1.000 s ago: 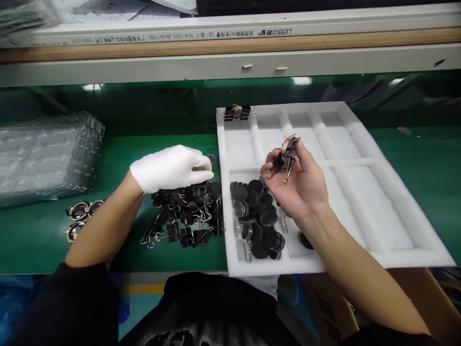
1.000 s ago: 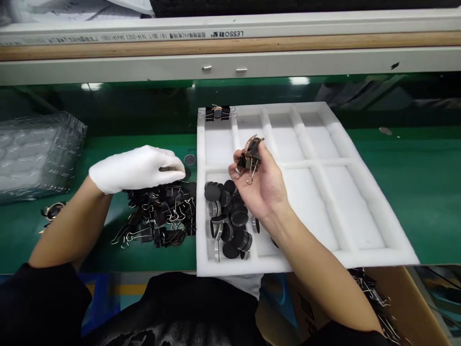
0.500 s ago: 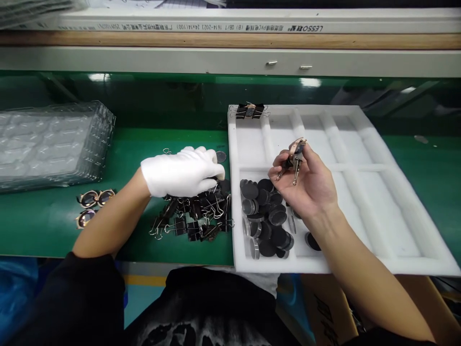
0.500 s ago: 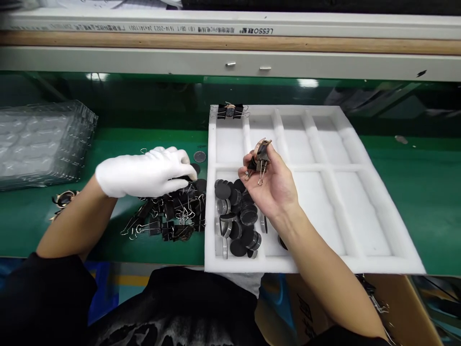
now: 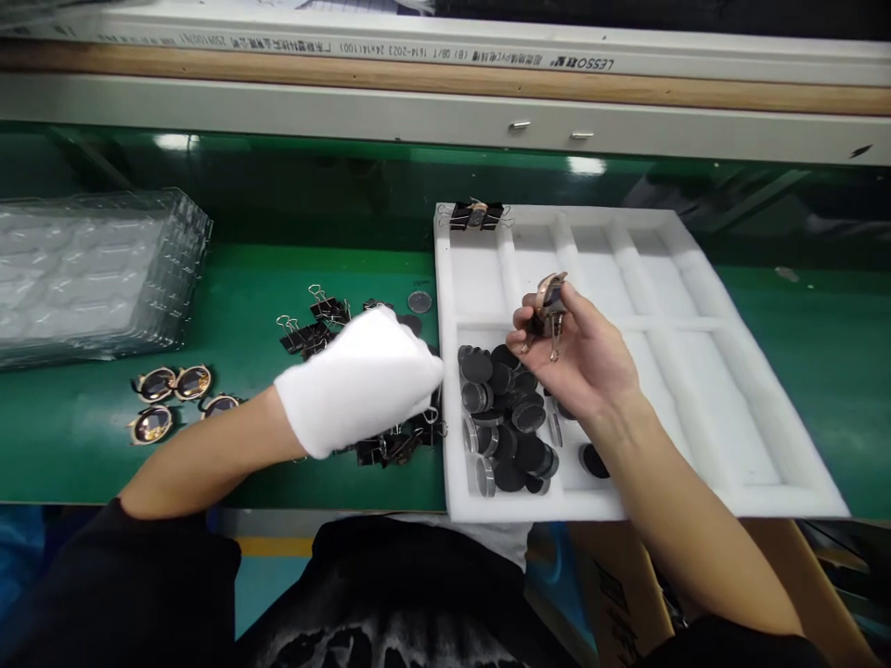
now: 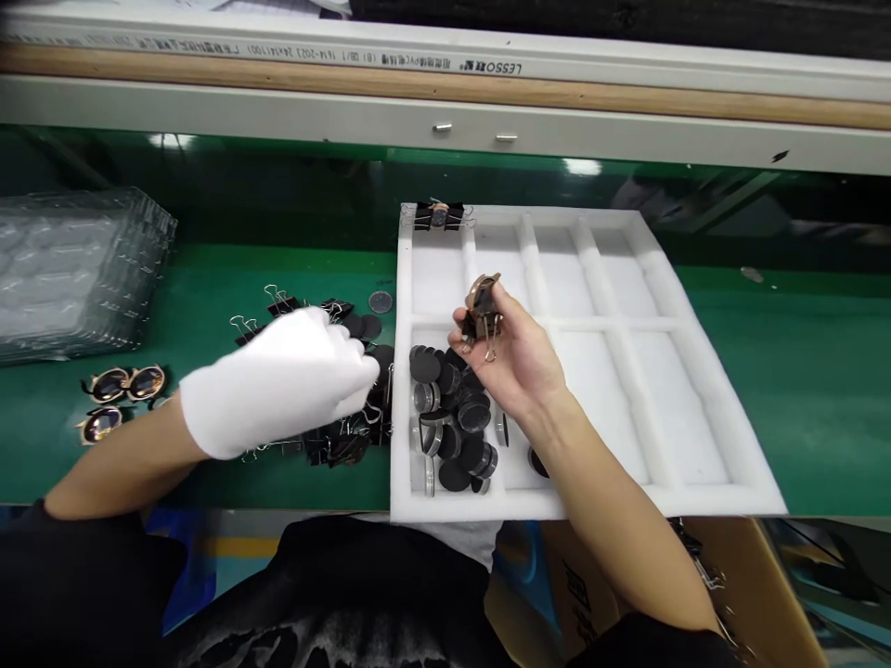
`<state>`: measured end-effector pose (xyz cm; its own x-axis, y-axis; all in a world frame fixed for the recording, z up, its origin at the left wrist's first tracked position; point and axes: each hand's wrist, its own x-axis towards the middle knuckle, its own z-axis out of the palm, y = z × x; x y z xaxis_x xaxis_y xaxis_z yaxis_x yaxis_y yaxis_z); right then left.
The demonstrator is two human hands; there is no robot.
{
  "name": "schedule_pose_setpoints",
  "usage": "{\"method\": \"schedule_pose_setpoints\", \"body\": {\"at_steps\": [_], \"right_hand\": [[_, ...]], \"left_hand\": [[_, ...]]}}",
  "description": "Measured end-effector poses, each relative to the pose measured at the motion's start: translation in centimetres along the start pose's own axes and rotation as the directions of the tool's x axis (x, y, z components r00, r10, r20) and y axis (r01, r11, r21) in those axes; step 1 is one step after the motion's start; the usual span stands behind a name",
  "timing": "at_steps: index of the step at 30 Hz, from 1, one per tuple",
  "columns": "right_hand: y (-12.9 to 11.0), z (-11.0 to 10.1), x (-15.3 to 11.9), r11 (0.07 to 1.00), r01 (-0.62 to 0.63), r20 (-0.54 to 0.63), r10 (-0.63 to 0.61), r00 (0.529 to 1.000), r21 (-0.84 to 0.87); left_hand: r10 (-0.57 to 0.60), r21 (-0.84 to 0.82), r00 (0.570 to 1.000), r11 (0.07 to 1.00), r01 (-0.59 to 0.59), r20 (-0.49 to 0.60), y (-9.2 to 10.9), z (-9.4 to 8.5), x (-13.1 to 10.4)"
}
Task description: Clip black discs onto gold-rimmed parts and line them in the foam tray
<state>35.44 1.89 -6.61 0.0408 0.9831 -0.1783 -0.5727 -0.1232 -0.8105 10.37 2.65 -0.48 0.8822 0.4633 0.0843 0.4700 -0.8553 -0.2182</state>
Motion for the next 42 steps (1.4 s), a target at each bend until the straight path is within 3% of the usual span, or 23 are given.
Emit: {"method": "schedule_pose_setpoints", "body": {"at_steps": [3,6,8,11,15,19,24,29,33,37,42], "right_hand": [[0.3,0.4,-0.6,0.993,-0.037,0.093,0.047,0.995,-0.113],[1.1,0.6,-1.3,0.955,0.079,0.323,0.019,0.946,-0.286],[1.6,0.8,-1.7,0.917,0.216,0.461,-0.041,0.886,-0.335],[1.8,0.9,-2.0,0.885,0.35,0.537,-0.143,0.832,-0.307],[1.3,0.7,-2.0,0.84,0.426,0.528,-0.206,0.824,-0.337],[0.7,0.4,-2.0,0.805,0.43,0.534,-0.171,0.828,-0.409],[0.6,0.2,-1.8,0.788,0.401,0.514,-0.128,0.849,-0.467],[0.4,0.4,-1.9,0.812,0.395,0.527,-0.13,0.84,-0.43],[0.2,0.4,-1.8,0.837,0.389,0.395,-0.232,0.889,-0.384],[-0.1,0.3,-1.5,0.853,0.312,0.285,-0.203,0.937,-0.418],[-0.1,0.0,-1.4,0.82,0.379,0.324,-0.253,0.912,-0.428]], "left_hand": [[-0.117,-0.12,0.987,0.987,0.104,-0.111,-2.3,-1.3,0.6],[-0.388,-0.495,0.896,0.834,0.244,-0.214,-3.0,-1.7,1.7],[-0.489,-0.704,0.857,0.667,0.244,-0.166,-2.5,-1.4,2.5],[-0.465,-0.817,0.882,0.536,0.212,-0.077,-1.4,-0.6,3.2],[-0.426,-0.726,0.902,0.641,0.249,-0.067,-1.2,-0.4,3.0],[-0.416,-0.548,0.909,0.764,0.34,-0.016,-1.7,-0.8,2.5],[-0.387,-0.442,0.922,0.833,0.334,-0.032,-1.2,-0.2,2.9],[-0.415,-0.534,0.906,0.785,0.313,-0.079,-1.3,0.5,3.5],[-0.469,-0.681,0.875,0.681,0.27,-0.122,-2.2,0.2,3.3],[-0.423,-0.717,0.897,0.665,0.209,-0.131,-2.4,-0.1,2.9],[-0.346,-0.717,0.924,0.685,0.129,-0.164,-1.6,0.2,2.8]]}}
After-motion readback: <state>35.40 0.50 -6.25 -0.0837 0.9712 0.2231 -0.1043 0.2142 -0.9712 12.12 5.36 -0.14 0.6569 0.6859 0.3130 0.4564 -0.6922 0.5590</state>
